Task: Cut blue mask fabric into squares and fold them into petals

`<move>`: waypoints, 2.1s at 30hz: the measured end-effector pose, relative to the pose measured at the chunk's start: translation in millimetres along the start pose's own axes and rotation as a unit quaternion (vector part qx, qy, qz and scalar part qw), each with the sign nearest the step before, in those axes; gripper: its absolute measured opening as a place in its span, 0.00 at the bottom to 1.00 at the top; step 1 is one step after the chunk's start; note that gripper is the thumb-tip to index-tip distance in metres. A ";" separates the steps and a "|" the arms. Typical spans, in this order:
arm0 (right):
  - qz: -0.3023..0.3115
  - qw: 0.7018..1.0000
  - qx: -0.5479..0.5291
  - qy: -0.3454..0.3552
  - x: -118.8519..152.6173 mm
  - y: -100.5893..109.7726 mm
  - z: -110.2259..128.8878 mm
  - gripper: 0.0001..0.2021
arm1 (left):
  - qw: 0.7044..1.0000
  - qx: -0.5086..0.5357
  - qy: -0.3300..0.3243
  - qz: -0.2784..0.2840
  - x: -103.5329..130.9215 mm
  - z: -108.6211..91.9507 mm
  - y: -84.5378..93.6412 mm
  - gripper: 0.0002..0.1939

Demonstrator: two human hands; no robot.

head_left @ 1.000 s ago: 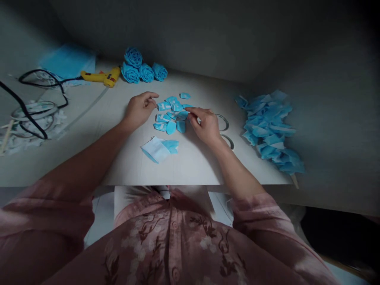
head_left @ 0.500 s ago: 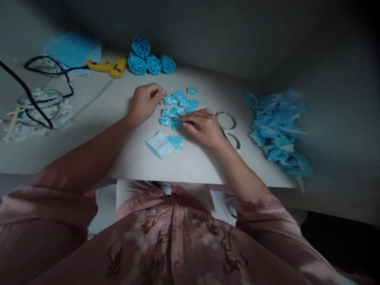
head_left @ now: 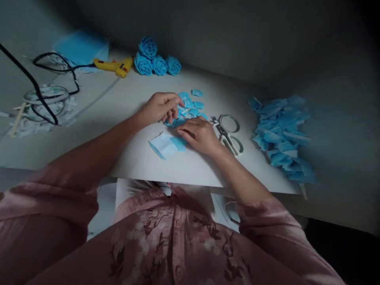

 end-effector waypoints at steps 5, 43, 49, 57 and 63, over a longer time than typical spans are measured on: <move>-0.019 0.999 -0.001 -0.038 3.2 19.2 -2.6 0.19 | 0.995 -0.039 -0.013 0.086 3.9 -3.4 -14.3 0.13; -0.256 0.897 -0.311 -0.181 2.1 46.5 -73.4 0.14 | 0.993 0.091 0.002 -0.068 -4.7 8.1 28.7 0.32; -0.333 0.856 -0.346 -0.191 4.8 52.2 -78.9 0.14 | 0.987 0.104 -0.029 -0.121 -5.5 0.4 34.0 0.27; -0.411 0.743 -0.477 -0.225 13.3 54.5 -109.4 0.18 | 0.953 0.179 -0.035 -0.240 -7.5 10.0 77.0 0.15; -0.281 0.773 -0.530 -0.207 4.8 53.4 -81.5 0.19 | 0.943 0.261 -0.008 -0.208 -9.7 14.0 75.7 0.14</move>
Point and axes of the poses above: each hand's wrist, its own x-axis away from the middle knuckle, its own y-axis out of the back of the hand, z = x × y, the point moved 6 cm from there along -x, towards the middle knuckle, and after that the axes turned 10 degrees about -x, right-handed, at the moved point
